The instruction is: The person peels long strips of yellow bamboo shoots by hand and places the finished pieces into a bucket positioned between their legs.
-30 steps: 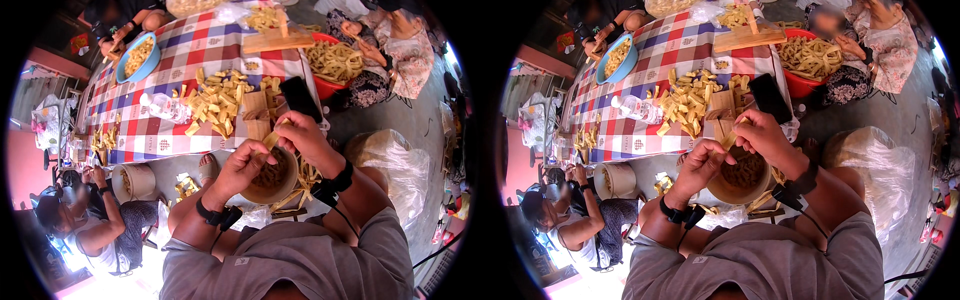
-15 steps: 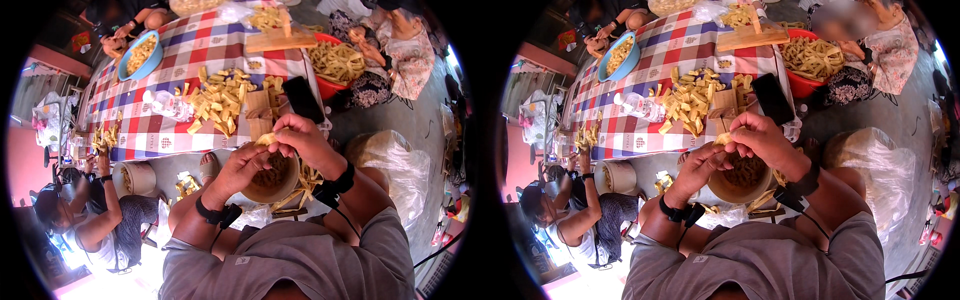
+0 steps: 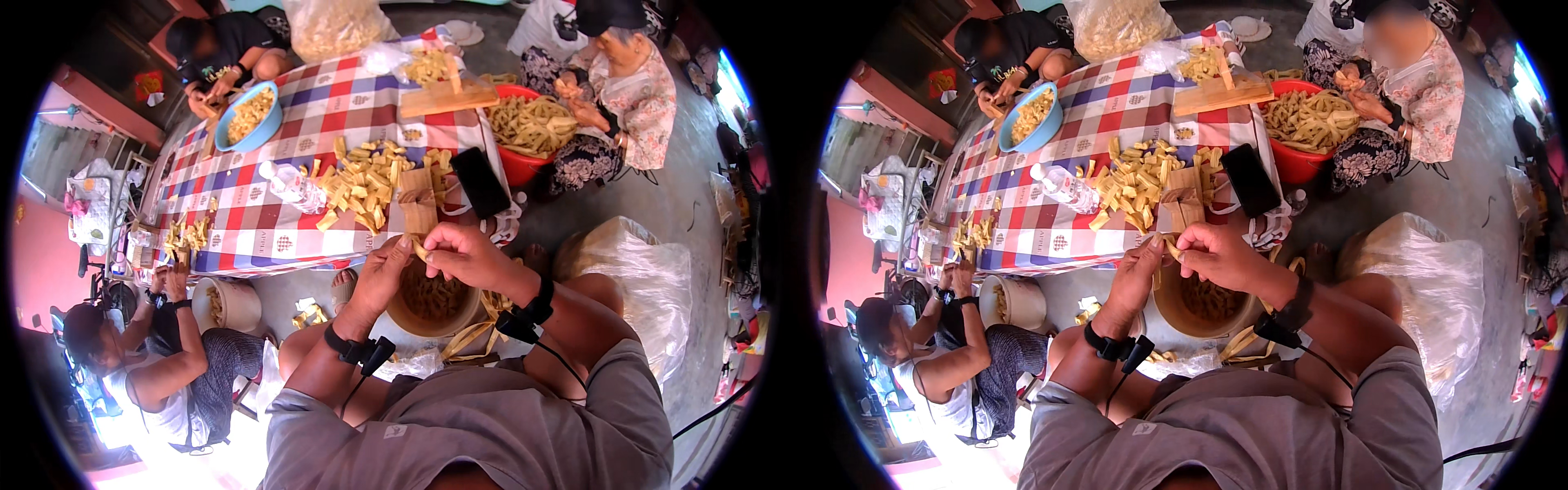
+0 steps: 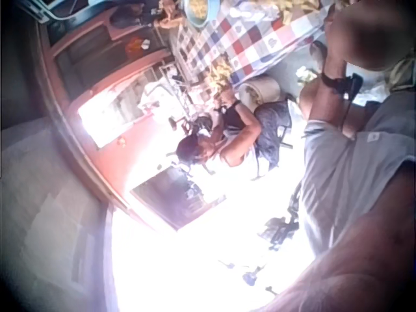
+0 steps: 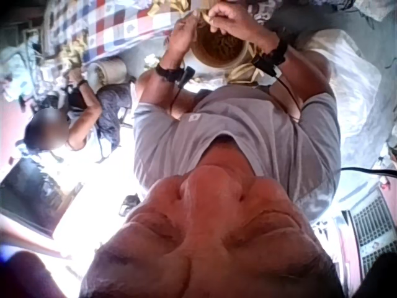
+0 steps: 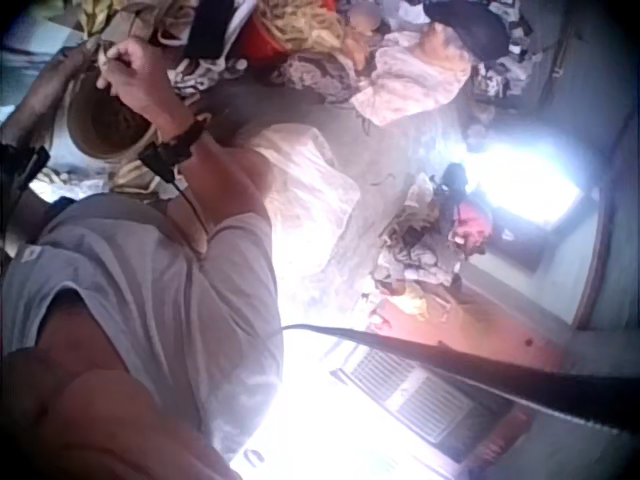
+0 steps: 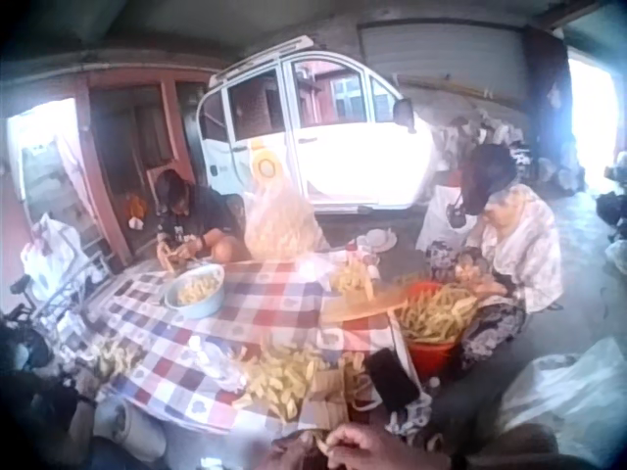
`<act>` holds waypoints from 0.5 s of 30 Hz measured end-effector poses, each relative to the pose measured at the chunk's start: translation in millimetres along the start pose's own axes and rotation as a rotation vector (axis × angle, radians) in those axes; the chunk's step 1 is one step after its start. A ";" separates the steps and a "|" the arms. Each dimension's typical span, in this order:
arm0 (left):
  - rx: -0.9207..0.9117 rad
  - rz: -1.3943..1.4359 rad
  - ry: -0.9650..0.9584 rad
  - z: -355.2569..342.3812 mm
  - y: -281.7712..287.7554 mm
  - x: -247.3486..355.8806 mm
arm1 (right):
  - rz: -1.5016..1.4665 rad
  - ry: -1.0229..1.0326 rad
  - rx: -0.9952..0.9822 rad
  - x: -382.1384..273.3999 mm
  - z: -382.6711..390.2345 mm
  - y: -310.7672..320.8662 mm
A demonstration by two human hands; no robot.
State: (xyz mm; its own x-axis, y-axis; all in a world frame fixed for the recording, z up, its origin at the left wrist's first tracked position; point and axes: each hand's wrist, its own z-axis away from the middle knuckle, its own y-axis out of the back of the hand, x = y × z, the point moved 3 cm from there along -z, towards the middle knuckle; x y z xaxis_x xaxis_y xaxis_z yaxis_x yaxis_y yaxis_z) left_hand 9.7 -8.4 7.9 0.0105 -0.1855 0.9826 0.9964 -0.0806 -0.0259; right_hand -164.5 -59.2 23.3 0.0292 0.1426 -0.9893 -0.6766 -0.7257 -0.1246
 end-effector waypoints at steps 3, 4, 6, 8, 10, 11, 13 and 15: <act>0.064 0.068 0.083 16.9 -5.8 13.7 | 0.065 0.075 -0.017 -19.8 11.9 -13.4; 0.070 0.091 0.069 24.3 -9.0 21.1 | 0.086 0.100 -0.028 -26.0 17.0 -19.0; 0.068 0.138 0.041 38.4 -21.7 33.2 | 0.125 0.172 -0.008 -20.6 30.0 -24.2; 0.070 0.125 -0.009 53.2 -30.7 33.8 | 0.111 0.213 0.008 -19.7 46.2 -35.3; 0.062 0.168 -0.049 68.4 -38.0 29.9 | 0.141 0.239 0.017 -24.2 61.0 -47.5; 0.058 0.182 -0.036 75.7 -39.7 24.5 | 0.154 0.247 0.022 -25.5 69.4 -53.3; 0.053 0.208 -0.012 90.1 -42.5 14.2 | 0.198 0.283 0.032 -24.0 83.1 -61.1; 0.084 0.203 -0.017 104.1 -47.0 14.2 | 0.283 0.303 0.065 -26.2 96.7 -69.8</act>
State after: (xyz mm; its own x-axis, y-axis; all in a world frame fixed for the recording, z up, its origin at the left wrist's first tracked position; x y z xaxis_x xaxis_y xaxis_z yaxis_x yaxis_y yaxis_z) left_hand -28.3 94.7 42.2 0.2127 -0.1733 0.9616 0.9771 0.0390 -0.2091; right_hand -189.2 52.8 65.2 0.0445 -0.2678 -0.9624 -0.7338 -0.6625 0.1504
